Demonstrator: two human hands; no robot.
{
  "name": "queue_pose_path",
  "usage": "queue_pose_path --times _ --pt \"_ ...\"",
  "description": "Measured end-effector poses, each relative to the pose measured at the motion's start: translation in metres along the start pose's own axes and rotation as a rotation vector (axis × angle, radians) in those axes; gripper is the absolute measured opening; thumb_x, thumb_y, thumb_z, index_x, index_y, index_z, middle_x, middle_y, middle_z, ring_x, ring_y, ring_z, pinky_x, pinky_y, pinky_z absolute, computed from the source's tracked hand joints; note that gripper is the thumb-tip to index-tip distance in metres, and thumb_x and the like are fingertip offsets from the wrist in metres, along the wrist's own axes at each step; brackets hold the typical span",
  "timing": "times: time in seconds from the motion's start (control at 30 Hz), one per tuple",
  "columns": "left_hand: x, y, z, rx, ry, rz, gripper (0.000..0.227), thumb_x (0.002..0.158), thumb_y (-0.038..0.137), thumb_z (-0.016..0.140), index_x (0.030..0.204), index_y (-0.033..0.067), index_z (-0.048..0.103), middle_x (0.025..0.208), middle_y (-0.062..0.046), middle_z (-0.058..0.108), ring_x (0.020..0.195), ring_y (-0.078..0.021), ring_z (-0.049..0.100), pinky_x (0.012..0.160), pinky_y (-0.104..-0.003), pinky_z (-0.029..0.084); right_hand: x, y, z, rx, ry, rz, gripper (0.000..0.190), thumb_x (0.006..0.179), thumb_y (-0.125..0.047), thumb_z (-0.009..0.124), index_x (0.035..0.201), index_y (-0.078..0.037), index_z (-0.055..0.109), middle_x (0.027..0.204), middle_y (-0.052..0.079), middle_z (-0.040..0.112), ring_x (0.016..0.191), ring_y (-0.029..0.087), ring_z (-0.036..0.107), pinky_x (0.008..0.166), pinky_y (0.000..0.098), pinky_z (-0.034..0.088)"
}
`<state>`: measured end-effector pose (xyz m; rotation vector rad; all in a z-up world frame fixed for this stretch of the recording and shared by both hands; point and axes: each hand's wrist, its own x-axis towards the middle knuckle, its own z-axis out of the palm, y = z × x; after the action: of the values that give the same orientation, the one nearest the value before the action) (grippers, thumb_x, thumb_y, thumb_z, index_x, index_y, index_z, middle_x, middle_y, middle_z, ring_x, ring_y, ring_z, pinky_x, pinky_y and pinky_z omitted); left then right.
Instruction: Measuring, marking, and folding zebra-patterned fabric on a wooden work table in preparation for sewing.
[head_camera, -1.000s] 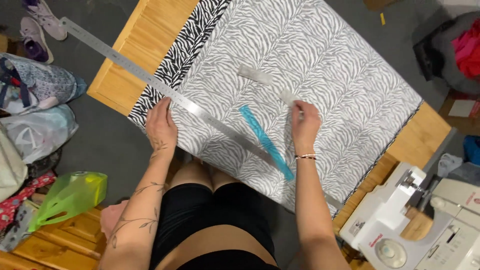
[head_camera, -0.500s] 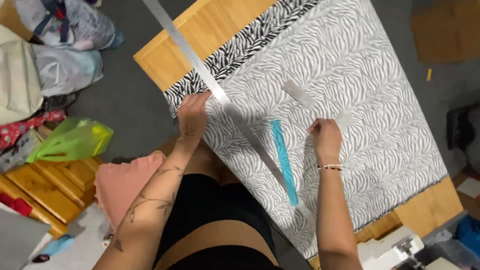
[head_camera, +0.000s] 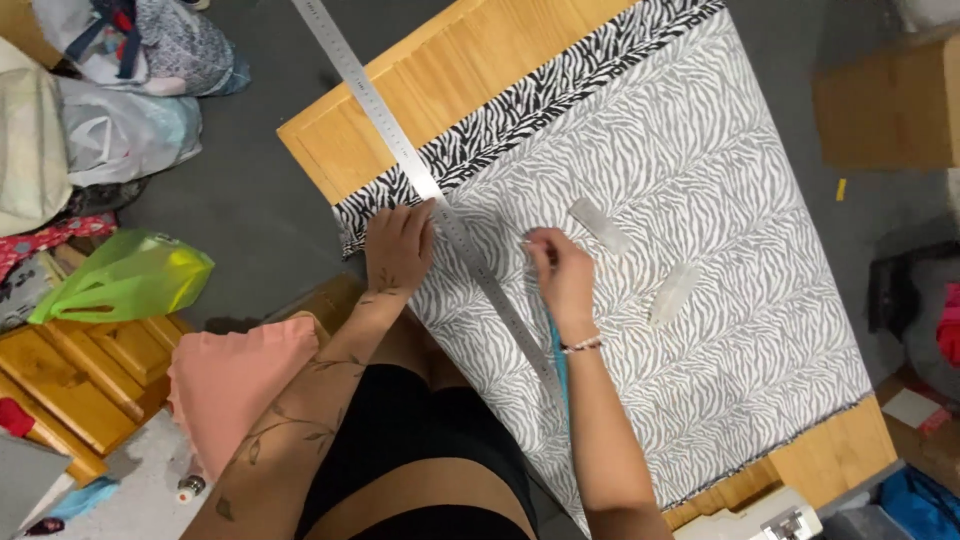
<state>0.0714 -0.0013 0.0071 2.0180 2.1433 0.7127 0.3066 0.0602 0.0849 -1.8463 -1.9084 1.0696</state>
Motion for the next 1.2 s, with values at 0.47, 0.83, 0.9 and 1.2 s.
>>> queue_pose_path --times 0.47,0.83,0.9,1.2 --pt "0.044 0.011 -0.018 0.129 0.055 0.029 0.026 0.108 0.035 0.049 0.116 0.0158 0.064 0.081 -0.001 0.045 0.067 -0.0114 0.041 0.066 -0.030 0.038 0.026 0.023 -0.007 0.149 -0.014 0.137 0.014 0.092 -0.018 0.075 0.105 -0.013 0.070 0.087 0.006 0.076 0.077 0.019 0.071 0.073 0.0356 0.060" --pt "0.054 0.017 -0.019 0.100 0.050 -0.009 0.020 0.106 0.024 0.059 0.102 0.0074 0.070 0.087 -0.003 0.057 0.073 -0.0092 0.045 0.071 -0.031 0.038 0.059 0.004 0.010 -0.088 -0.124 -0.224 0.007 0.095 -0.020 0.072 0.099 -0.015 0.075 0.086 0.007 0.075 0.085 0.028 0.073 0.075 0.0371 0.061" --pt "0.045 0.003 -0.003 0.135 0.135 0.128 0.025 0.105 0.031 0.057 0.116 0.0143 0.072 0.116 -0.007 0.060 0.099 -0.0172 0.055 0.079 -0.033 0.041 0.063 0.008 0.007 -0.291 -0.165 -0.319 0.004 0.097 -0.021 0.067 0.096 -0.018 0.070 0.090 0.005 0.070 0.094 0.027 0.070 0.085 0.0398 0.058" --pt "0.069 0.015 -0.006 0.190 0.065 0.044 0.020 0.106 0.033 0.057 0.115 0.0191 0.069 0.105 -0.001 0.061 0.091 -0.0081 0.053 0.084 -0.031 0.043 0.087 0.024 -0.010 -0.307 -0.178 -0.359 0.003 0.093 -0.014 0.069 0.095 -0.015 0.067 0.100 0.010 0.064 0.103 0.035 0.066 0.092 0.0431 0.054"
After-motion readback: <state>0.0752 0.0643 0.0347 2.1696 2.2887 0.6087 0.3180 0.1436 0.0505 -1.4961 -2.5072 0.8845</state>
